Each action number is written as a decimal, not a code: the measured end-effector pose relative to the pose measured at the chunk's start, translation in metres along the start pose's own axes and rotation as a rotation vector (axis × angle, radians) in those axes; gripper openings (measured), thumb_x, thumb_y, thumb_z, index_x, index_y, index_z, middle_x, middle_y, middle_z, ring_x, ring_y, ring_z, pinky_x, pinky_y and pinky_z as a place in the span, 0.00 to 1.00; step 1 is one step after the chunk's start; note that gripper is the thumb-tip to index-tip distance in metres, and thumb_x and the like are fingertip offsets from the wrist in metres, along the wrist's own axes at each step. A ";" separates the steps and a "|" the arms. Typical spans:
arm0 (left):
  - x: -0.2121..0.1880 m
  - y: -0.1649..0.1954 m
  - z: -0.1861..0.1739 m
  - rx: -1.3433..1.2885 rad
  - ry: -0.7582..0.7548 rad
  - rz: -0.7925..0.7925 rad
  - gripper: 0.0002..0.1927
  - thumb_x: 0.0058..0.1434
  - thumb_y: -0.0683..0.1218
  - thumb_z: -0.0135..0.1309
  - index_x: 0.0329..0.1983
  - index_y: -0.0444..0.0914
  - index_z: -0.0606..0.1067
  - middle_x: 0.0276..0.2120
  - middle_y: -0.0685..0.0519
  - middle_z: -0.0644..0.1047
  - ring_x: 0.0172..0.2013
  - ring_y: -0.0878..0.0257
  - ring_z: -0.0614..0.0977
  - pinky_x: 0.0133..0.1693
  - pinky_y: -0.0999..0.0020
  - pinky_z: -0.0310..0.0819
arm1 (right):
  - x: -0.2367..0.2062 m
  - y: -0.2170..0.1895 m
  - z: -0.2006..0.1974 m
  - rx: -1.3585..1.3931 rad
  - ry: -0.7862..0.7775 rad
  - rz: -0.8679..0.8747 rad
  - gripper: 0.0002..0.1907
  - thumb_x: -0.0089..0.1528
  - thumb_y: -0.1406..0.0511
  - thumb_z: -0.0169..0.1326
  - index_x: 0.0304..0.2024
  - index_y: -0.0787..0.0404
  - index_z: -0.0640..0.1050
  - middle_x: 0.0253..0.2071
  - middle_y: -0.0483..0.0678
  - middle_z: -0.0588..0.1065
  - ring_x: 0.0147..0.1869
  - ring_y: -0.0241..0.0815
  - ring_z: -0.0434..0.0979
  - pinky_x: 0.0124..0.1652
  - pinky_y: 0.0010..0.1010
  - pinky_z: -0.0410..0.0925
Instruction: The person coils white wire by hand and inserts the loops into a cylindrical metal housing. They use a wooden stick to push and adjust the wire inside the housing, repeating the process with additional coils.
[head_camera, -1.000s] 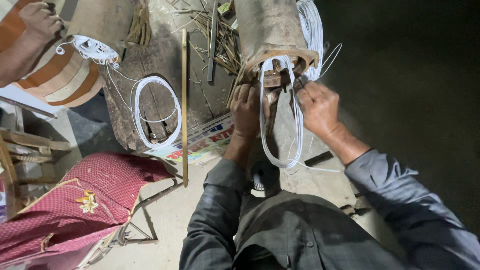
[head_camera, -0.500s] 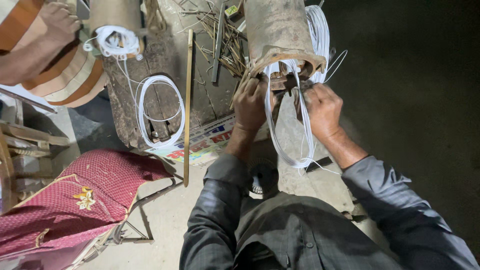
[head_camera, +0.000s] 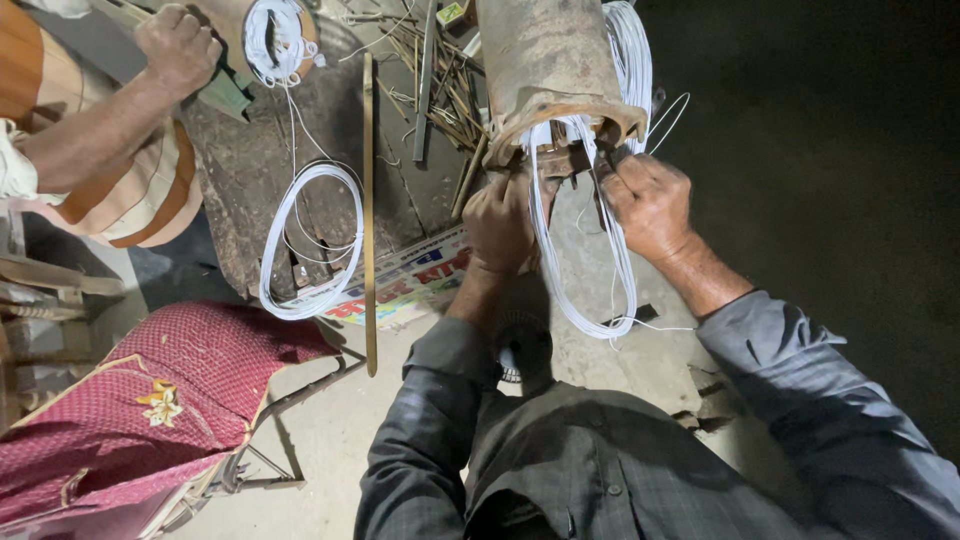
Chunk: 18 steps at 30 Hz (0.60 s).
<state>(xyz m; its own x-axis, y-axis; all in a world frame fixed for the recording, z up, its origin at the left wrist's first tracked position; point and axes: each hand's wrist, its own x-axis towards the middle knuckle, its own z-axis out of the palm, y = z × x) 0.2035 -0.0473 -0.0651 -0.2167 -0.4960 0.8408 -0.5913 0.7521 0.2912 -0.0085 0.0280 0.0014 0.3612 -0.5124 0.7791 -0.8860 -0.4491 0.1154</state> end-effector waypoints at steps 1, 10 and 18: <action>-0.002 0.002 0.001 0.008 0.004 -0.017 0.09 0.62 0.45 0.55 0.37 0.33 0.72 0.40 0.40 0.78 0.35 0.44 0.80 0.38 0.53 0.74 | 0.000 0.000 0.000 0.004 -0.010 0.003 0.09 0.52 0.70 0.62 0.34 0.64 0.77 0.31 0.49 0.68 0.33 0.49 0.74 0.29 0.41 0.67; 0.006 0.015 -0.006 0.037 0.008 -0.025 0.10 0.60 0.45 0.59 0.38 0.35 0.74 0.28 0.45 0.74 0.27 0.46 0.78 0.30 0.54 0.71 | -0.006 -0.010 0.003 0.020 -0.039 0.045 0.08 0.50 0.69 0.61 0.32 0.62 0.76 0.30 0.49 0.68 0.33 0.49 0.74 0.29 0.41 0.67; 0.006 0.024 -0.010 0.035 0.019 -0.006 0.07 0.61 0.43 0.55 0.34 0.35 0.71 0.27 0.46 0.72 0.26 0.48 0.77 0.30 0.56 0.71 | -0.012 0.004 0.003 0.118 -0.048 0.089 0.12 0.48 0.71 0.62 0.25 0.62 0.70 0.26 0.49 0.63 0.28 0.51 0.70 0.28 0.44 0.64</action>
<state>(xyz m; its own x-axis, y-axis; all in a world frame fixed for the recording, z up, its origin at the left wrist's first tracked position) 0.1957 -0.0280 -0.0489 -0.1983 -0.4921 0.8477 -0.6198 0.7329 0.2805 -0.0154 0.0303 -0.0090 0.2985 -0.5871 0.7524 -0.8757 -0.4820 -0.0287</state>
